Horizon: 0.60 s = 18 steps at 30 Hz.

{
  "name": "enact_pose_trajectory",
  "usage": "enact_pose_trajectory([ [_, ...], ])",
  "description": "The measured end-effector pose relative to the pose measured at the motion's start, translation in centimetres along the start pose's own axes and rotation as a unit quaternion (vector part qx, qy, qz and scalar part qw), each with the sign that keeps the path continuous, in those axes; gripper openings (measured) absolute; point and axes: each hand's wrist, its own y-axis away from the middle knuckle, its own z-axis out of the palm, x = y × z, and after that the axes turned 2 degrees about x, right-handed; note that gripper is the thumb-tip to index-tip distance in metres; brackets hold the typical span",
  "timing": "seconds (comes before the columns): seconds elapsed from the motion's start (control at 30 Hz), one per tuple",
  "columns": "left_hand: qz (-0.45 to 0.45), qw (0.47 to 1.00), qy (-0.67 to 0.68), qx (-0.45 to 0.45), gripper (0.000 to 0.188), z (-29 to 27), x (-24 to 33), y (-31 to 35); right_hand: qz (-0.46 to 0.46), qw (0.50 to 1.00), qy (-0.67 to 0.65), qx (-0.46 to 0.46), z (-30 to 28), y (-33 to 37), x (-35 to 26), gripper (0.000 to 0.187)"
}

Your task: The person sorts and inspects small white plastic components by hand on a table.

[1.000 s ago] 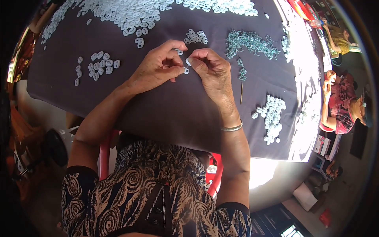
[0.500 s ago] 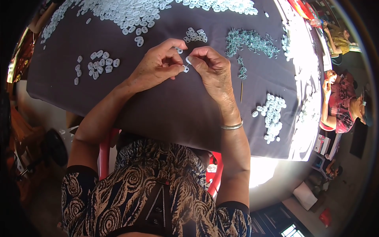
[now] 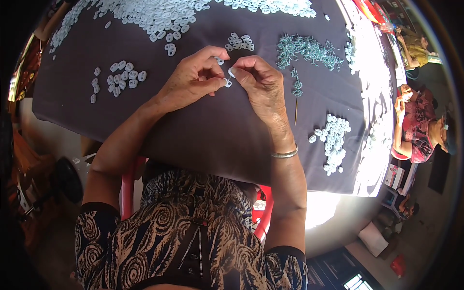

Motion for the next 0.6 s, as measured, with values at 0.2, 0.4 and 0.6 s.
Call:
enact_pose_trajectory([
  [0.2,0.008,1.0,-0.004,-0.004,0.037,-0.02,-0.13,-0.14,0.0,1.0,0.002,0.007,0.02,0.06,-0.08,0.005],
  [0.4,0.015,1.0,-0.006,-0.004,0.038,-0.04,-0.13,-0.04,-0.021,1.0,0.016,0.001,0.2,0.09,0.0,0.007],
  [0.6,0.003,1.0,-0.005,-0.008,0.038,-0.06,-0.03,-0.03,-0.027,1.0,0.015,-0.004,0.08,0.07,0.07,0.006],
])
